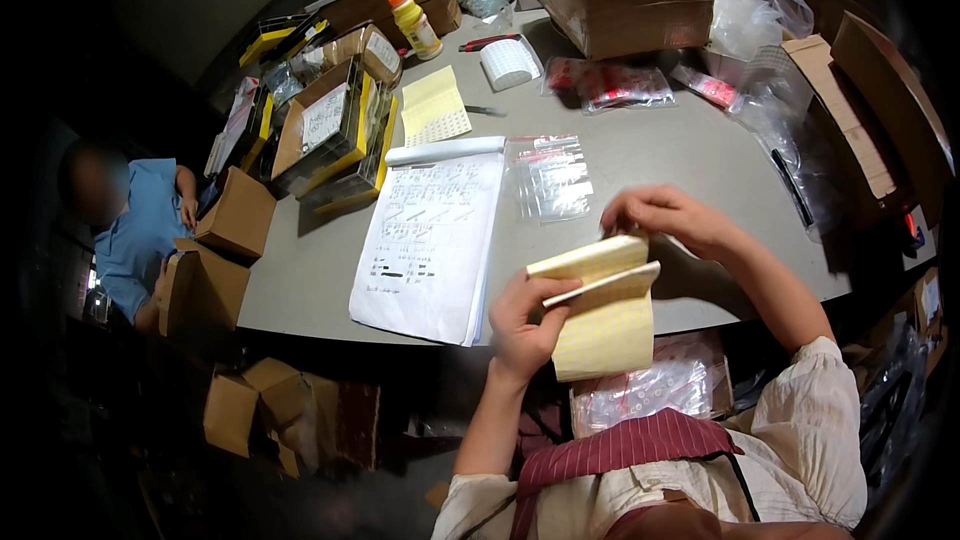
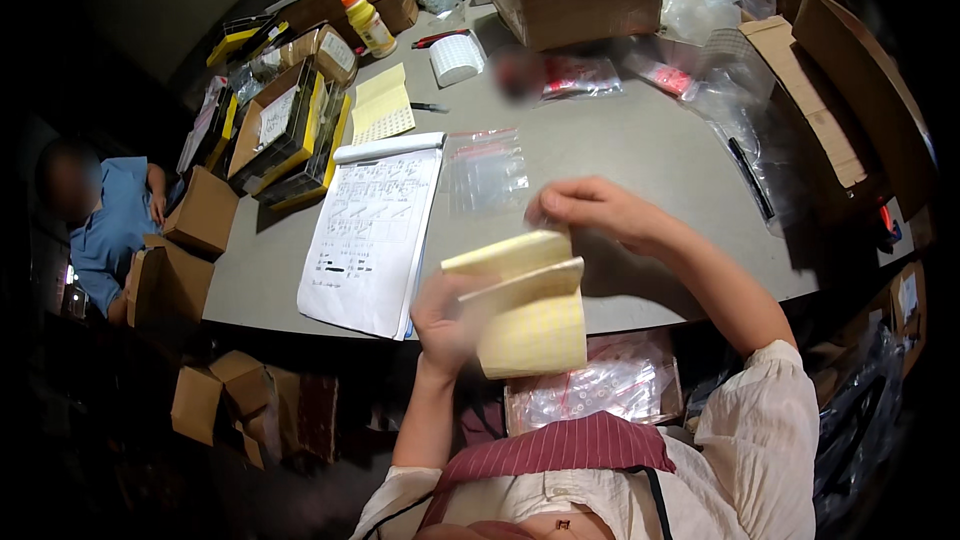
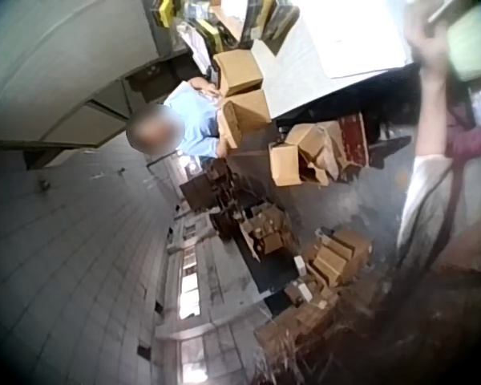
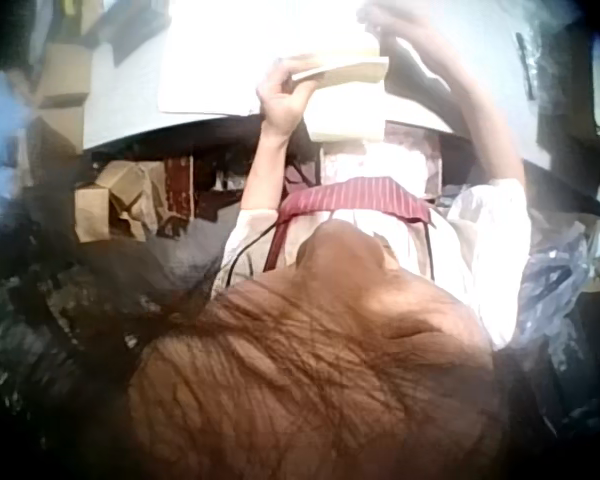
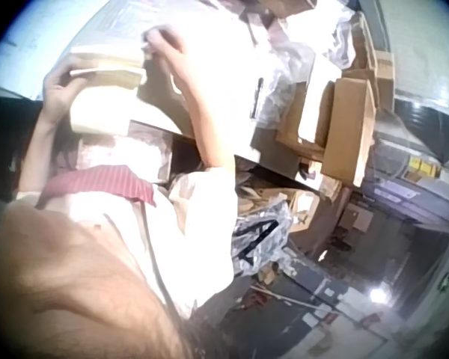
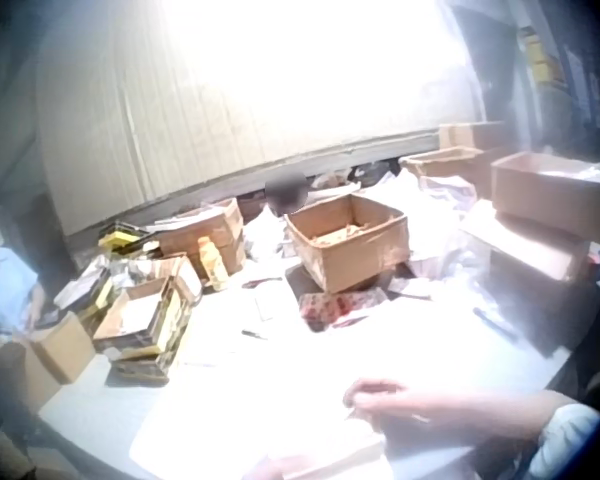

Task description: The person places yellow sticky notes into small clear plastic bags one by one. They pick up a note, insert it into a bag, and then seal the bag before moving to the next item. The process is repeated continuously throughout the clip.

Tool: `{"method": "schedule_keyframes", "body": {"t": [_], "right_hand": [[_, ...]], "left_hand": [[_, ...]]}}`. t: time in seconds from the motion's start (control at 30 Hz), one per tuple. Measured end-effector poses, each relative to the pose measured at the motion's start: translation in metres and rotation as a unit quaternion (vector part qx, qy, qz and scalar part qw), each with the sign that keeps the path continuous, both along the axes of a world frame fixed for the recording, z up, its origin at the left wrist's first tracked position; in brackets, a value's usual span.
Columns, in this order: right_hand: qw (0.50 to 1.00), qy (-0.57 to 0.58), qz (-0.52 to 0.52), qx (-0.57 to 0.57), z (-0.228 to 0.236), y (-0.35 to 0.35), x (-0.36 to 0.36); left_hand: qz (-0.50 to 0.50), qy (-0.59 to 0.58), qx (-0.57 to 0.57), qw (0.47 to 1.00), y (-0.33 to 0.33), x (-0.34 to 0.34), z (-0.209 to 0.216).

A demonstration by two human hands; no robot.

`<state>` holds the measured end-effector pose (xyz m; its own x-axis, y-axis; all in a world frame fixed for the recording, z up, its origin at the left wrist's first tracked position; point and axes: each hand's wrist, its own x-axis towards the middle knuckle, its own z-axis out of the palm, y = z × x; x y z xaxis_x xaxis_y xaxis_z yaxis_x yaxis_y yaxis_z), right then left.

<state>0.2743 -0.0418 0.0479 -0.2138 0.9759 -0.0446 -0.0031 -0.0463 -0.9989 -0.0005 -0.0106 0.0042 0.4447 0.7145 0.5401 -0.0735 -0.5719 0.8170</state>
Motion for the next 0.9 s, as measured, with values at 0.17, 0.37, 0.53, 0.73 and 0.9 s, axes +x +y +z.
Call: {"method": "schedule_keyframes", "body": {"t": [0.17, 0.37, 0.53, 0.73, 0.9], "right_hand": [[0.953, 0.042, 0.184, -0.236, -0.003, -0.013, -0.004], [0.944, 0.015, 0.314, -0.098, -0.006, -0.017, -0.011], [0.965, 0.014, 0.257, -0.05, 0.011, -0.027, -0.023], [0.919, -0.195, 0.007, 0.344, 0.003, -0.033, -0.032], [0.869, -0.265, -0.069, 0.412, 0.007, -0.035, -0.029]], "left_hand": [[-0.064, 0.08, 0.144, 0.984, -0.001, -0.001, 0.037], [-0.134, 0.16, 0.268, 0.941, 0.001, 0.001, 0.074], [-0.11, 0.196, 0.282, 0.933, 0.003, -0.004, 0.082], [-0.019, 0.18, 0.248, 0.952, 0.001, -0.003, 0.07], [-0.046, 0.23, 0.189, 0.953, -0.01, -0.013, 0.076]]}}
